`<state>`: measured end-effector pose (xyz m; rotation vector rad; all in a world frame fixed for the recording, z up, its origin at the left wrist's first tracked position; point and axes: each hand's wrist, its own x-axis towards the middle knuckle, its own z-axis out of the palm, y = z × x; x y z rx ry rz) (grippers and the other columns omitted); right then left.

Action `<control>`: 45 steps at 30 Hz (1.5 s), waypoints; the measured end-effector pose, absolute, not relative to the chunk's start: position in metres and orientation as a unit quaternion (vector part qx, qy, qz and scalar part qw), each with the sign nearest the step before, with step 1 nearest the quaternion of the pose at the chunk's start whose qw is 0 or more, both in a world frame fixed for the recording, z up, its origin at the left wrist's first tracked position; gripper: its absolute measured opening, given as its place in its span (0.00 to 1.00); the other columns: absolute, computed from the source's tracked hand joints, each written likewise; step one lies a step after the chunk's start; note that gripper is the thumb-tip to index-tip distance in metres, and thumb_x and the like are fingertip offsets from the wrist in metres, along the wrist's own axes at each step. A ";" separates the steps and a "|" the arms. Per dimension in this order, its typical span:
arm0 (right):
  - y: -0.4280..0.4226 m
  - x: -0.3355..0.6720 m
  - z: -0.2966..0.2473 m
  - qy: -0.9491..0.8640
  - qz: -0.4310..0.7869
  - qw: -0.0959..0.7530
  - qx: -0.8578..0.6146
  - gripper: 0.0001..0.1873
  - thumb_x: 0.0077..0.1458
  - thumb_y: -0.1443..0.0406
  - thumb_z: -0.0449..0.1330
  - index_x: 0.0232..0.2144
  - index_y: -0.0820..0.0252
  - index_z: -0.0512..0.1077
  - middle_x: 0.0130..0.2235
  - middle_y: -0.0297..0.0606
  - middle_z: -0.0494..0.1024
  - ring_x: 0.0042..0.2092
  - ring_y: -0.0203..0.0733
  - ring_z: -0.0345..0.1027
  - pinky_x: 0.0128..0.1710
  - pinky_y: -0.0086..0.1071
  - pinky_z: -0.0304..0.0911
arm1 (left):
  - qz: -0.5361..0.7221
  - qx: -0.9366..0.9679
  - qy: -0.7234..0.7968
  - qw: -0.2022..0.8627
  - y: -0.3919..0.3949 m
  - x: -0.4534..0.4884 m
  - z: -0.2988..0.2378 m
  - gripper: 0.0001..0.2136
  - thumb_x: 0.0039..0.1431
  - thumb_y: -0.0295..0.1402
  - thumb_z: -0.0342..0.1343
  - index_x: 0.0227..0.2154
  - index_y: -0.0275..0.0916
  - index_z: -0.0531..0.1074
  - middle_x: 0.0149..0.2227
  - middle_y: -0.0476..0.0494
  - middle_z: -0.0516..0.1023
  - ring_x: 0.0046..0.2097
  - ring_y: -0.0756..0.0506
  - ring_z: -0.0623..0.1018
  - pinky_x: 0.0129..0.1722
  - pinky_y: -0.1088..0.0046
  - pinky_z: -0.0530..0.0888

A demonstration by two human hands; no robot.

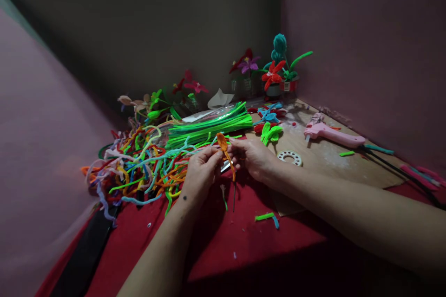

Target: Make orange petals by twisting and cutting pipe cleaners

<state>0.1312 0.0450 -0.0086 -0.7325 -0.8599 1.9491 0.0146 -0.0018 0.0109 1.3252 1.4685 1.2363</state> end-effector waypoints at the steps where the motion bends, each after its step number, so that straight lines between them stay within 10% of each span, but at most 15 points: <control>1: 0.045 0.131 -0.009 -0.355 0.774 0.435 -0.293 0.13 0.48 0.61 0.56 0.18 0.64 0.65 0.17 0.31 0.64 0.18 0.29 0.54 0.17 0.25 0.47 | 0.480 0.530 0.579 0.393 -0.002 0.013 0.011 0.08 0.48 0.35 0.55 0.21 0.36 0.67 0.15 0.55 0.62 0.17 0.56 0.57 0.17 0.80 0.55; 24: 0.051 0.129 -0.022 -0.451 0.699 0.463 -0.306 0.07 0.37 0.67 0.61 0.15 0.64 0.66 0.15 0.28 0.62 0.17 0.28 0.50 0.16 0.26 0.43 | 0.475 0.559 0.610 0.298 -0.004 0.010 0.010 0.08 0.48 0.37 0.57 0.23 0.37 0.72 0.14 0.55 0.62 0.17 0.55 0.58 0.17 0.79 0.55; 31: 0.049 0.128 -0.021 -0.450 0.691 0.461 -0.326 0.09 0.37 0.67 0.61 0.13 0.62 0.64 0.13 0.28 0.61 0.15 0.28 0.49 0.16 0.26 0.42 | 0.463 0.642 0.601 0.113 -0.001 0.006 -0.002 0.07 0.51 0.36 0.54 0.27 0.40 0.75 0.32 0.46 0.77 0.35 0.48 0.74 0.36 0.75 0.67; 41: 0.053 0.129 -0.021 -0.463 0.669 0.459 -0.356 0.13 0.41 0.67 0.58 0.10 0.61 0.60 0.11 0.29 0.59 0.14 0.27 0.49 0.14 0.26 0.42 | 0.564 0.558 0.579 0.186 -0.011 -0.010 0.028 0.08 0.53 0.36 0.52 0.24 0.38 0.68 0.18 0.53 0.64 0.18 0.54 0.61 0.18 0.79 0.58; 45: 0.053 0.128 -0.019 -0.445 0.678 0.471 -0.346 0.14 0.41 0.69 0.57 0.10 0.61 0.60 0.11 0.28 0.58 0.14 0.27 0.48 0.13 0.26 0.42 | 0.417 0.580 0.661 0.229 -0.021 -0.037 0.040 0.08 0.50 0.38 0.54 0.24 0.38 0.68 0.16 0.53 0.64 0.18 0.54 0.61 0.17 0.79 0.58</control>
